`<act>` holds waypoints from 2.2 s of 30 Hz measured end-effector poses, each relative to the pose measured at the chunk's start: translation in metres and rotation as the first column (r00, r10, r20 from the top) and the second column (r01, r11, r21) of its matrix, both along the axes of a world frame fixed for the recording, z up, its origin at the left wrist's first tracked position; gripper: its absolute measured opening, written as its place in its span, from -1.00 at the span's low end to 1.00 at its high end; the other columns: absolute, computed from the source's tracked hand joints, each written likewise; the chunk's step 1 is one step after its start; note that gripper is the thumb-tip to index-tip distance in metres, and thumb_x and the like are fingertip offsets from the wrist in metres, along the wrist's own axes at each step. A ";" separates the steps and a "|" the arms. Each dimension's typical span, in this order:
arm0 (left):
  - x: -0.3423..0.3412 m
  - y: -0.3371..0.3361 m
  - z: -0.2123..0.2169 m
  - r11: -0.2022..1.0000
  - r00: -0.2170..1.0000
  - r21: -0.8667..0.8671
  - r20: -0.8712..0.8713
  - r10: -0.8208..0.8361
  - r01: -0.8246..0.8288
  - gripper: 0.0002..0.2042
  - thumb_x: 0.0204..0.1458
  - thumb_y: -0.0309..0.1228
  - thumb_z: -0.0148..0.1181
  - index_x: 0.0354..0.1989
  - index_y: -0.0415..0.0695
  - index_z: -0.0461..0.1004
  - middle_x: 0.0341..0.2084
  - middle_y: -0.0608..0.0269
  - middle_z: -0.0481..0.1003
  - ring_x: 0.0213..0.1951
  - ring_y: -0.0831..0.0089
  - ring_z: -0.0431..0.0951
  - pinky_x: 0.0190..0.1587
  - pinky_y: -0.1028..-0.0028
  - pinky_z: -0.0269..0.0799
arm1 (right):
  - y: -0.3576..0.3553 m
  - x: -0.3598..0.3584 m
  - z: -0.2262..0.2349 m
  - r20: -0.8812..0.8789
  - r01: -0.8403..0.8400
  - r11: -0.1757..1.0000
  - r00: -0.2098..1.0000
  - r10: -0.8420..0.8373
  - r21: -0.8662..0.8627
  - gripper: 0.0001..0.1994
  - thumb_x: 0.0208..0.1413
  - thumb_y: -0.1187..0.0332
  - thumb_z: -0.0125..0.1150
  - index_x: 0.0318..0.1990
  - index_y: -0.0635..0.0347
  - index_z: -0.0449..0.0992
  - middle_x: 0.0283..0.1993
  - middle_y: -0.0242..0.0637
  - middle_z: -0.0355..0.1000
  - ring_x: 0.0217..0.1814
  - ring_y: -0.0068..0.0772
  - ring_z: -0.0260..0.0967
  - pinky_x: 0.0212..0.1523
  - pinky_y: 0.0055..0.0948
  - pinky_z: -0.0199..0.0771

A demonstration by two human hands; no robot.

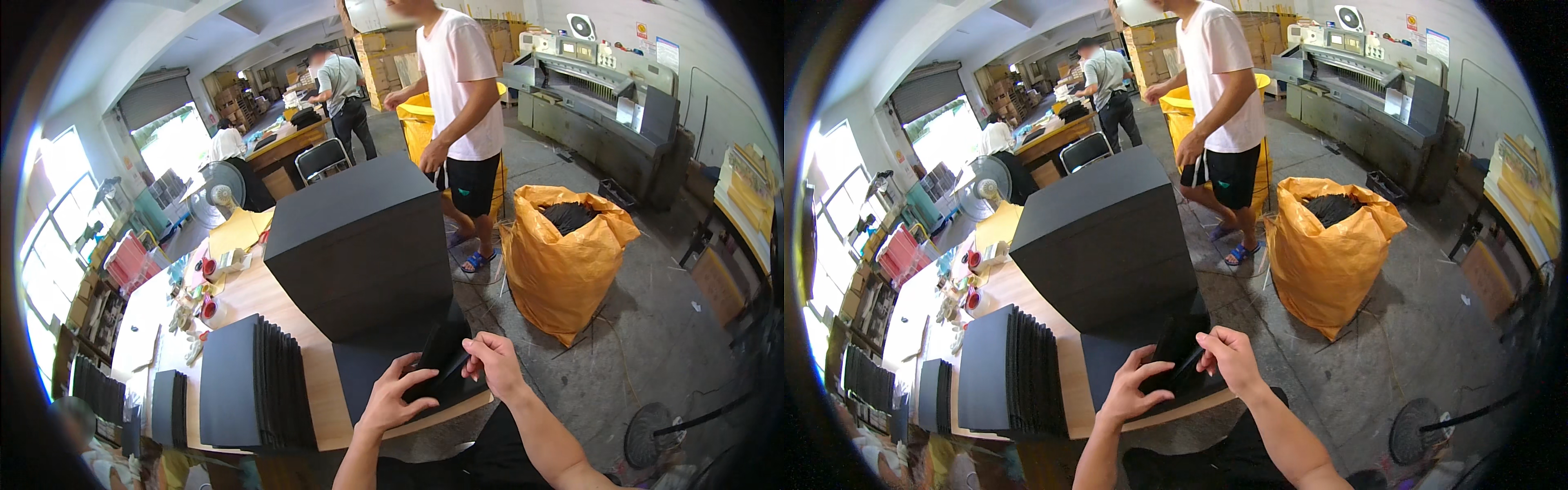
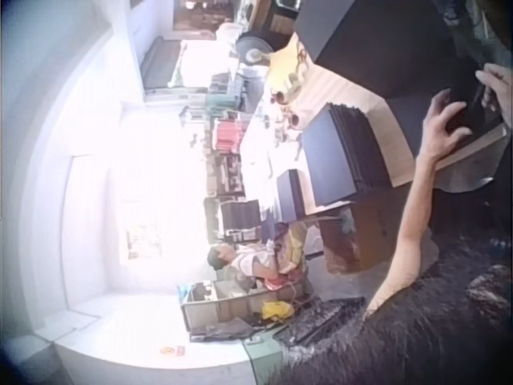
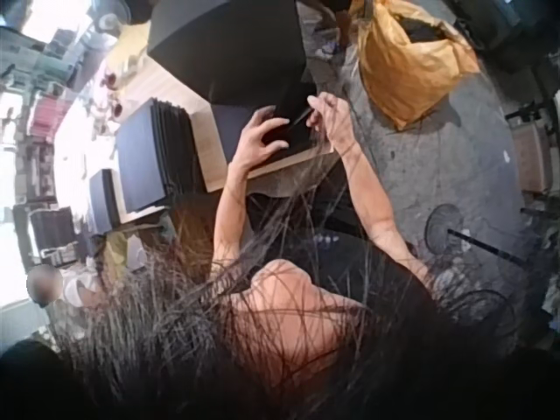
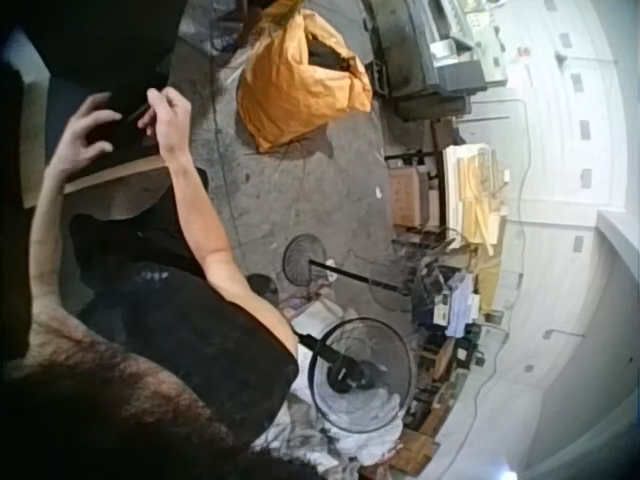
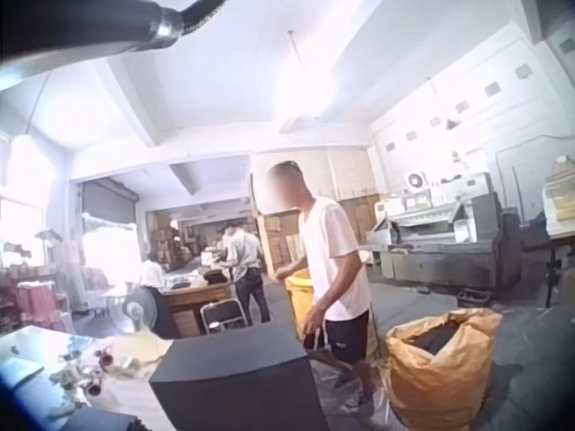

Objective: The person repeatedly folds black rectangular sheets in half and stacks them on a table. The person handles each sheet one at a time, aligns the edges, and places the folded pieces into a growing stack.

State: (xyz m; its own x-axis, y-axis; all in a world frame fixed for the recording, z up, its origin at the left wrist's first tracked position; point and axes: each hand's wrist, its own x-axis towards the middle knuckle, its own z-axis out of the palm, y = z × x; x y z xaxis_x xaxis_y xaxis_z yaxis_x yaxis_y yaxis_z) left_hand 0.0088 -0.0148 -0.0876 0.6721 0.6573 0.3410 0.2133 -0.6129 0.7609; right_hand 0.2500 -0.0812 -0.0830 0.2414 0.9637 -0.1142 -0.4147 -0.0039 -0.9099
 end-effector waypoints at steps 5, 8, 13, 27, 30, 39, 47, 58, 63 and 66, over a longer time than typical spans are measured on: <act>0.000 0.001 -0.004 0.999 1.000 -0.043 0.008 0.028 -0.027 -0.46 -0.04 -0.29 0.69 0.19 0.14 0.71 0.23 -0.06 0.50 0.22 0.02 0.61 0.24 0.19 0.60 | 0.000 0.003 -0.004 -0.022 -0.032 0.999 0.999 0.033 0.022 -0.64 0.45 0.24 0.28 -0.45 0.11 0.44 -0.53 -0.43 0.45 -0.49 -0.50 0.55 -0.50 -0.55 0.40; -0.003 0.003 -0.006 0.995 0.999 -0.085 0.008 0.051 -0.050 -0.47 -0.04 -0.31 0.69 0.18 0.12 0.72 0.21 -0.06 0.51 0.25 0.02 0.58 0.26 0.19 0.57 | -0.010 0.008 -0.007 0.030 0.008 1.000 1.000 -0.008 0.019 -0.63 0.47 0.22 0.27 -0.44 0.11 0.43 -0.53 -0.42 0.45 -0.49 -0.48 0.55 -0.49 -0.53 0.41; -0.003 0.005 -0.008 0.995 0.997 -0.084 0.039 0.063 -0.059 -0.45 -0.06 -0.33 0.70 0.18 0.10 0.72 0.17 -0.06 0.53 0.20 0.03 0.60 0.24 0.23 0.55 | -0.020 0.002 -0.015 0.017 0.015 1.000 1.000 -0.015 -0.001 -0.63 0.48 0.22 0.25 -0.44 0.12 0.42 -0.51 -0.38 0.47 -0.46 -0.47 0.57 -0.47 -0.51 0.46; 0.000 0.003 -0.007 0.999 0.999 0.023 -0.027 0.027 -0.027 -0.45 -0.04 -0.27 0.67 0.20 0.12 0.70 0.20 -0.07 0.53 0.16 0.01 0.62 0.20 0.22 0.59 | -0.050 -0.017 -0.029 0.946 -0.227 0.919 0.109 -0.305 0.323 -0.73 0.24 0.11 0.35 -0.14 0.11 0.65 -0.07 -0.10 0.57 0.19 0.06 0.49 0.34 0.14 0.29; 0.007 -0.008 0.017 0.923 0.935 0.348 -0.354 -0.036 0.167 -0.43 0.09 -0.13 0.56 0.33 0.28 0.60 0.30 -0.01 0.48 0.09 0.00 0.64 0.14 0.14 0.65 | -0.057 -0.022 -0.045 1.000 -0.333 0.943 0.002 -0.002 0.003 -0.59 0.27 0.01 0.30 0.13 0.03 0.65 0.15 -0.03 0.56 0.40 0.13 0.38 0.50 0.32 0.03; -0.096 -0.057 -0.036 0.533 0.674 0.662 -0.056 0.737 -0.527 -0.49 -0.16 -0.60 0.33 0.06 0.08 0.66 0.15 0.05 0.50 0.29 -0.10 0.49 0.47 -0.25 0.26 | -0.052 -0.026 -0.061 0.998 -0.300 0.952 0.041 -0.044 0.054 -0.50 0.21 -0.03 0.42 0.22 -0.03 0.67 0.28 -0.08 0.52 0.48 0.13 0.31 0.53 0.22 0.00; -0.071 -0.142 -0.025 0.697 0.813 0.500 0.025 0.581 -0.514 -0.77 -0.06 -0.45 0.40 -0.19 0.01 0.63 -0.07 0.15 0.56 0.18 -0.02 0.57 0.34 -0.22 0.45 | -0.044 -0.025 -0.101 0.936 -0.266 0.897 0.087 -0.342 0.353 -0.59 0.00 0.13 0.55 0.02 -0.05 0.71 0.11 -0.22 0.62 0.19 0.07 0.52 0.25 0.18 0.41; -0.075 -0.118 -0.038 0.279 0.720 -0.956 0.132 0.681 -0.089 -0.65 0.40 -0.35 0.23 0.21 -0.34 0.50 0.04 0.14 0.64 -0.02 0.36 0.64 0.05 0.28 0.59 | -0.039 -0.025 -0.104 0.962 -0.222 0.939 0.135 -0.239 0.264 -0.57 -0.08 0.18 0.58 0.01 -0.09 0.70 0.10 -0.25 0.61 0.28 0.05 0.48 0.28 0.17 0.39; -0.176 -0.164 0.032 0.377 0.533 -0.797 0.083 0.842 -0.472 -0.75 0.20 -0.46 0.31 0.03 -0.20 0.63 -0.19 0.20 0.67 -0.15 0.41 0.65 -0.01 0.25 0.61 | -0.040 -0.036 -0.071 0.906 -0.276 0.882 -0.078 -0.415 0.381 -0.39 -0.15 0.11 0.65 0.16 -0.13 0.67 0.35 -0.27 0.52 0.50 -0.06 0.36 0.53 0.14 0.12; -0.232 -0.157 0.043 0.535 0.285 -0.716 0.453 0.845 -0.449 -0.52 0.31 -0.46 0.13 0.36 -0.42 0.35 0.27 -0.11 0.52 0.28 0.04 0.58 0.37 0.09 0.50 | -0.040 -0.036 -0.075 0.896 -0.276 0.872 -0.070 -0.438 0.405 -0.39 -0.20 0.12 0.66 0.13 -0.08 0.68 0.35 -0.21 0.52 0.48 -0.02 0.36 0.53 0.16 0.11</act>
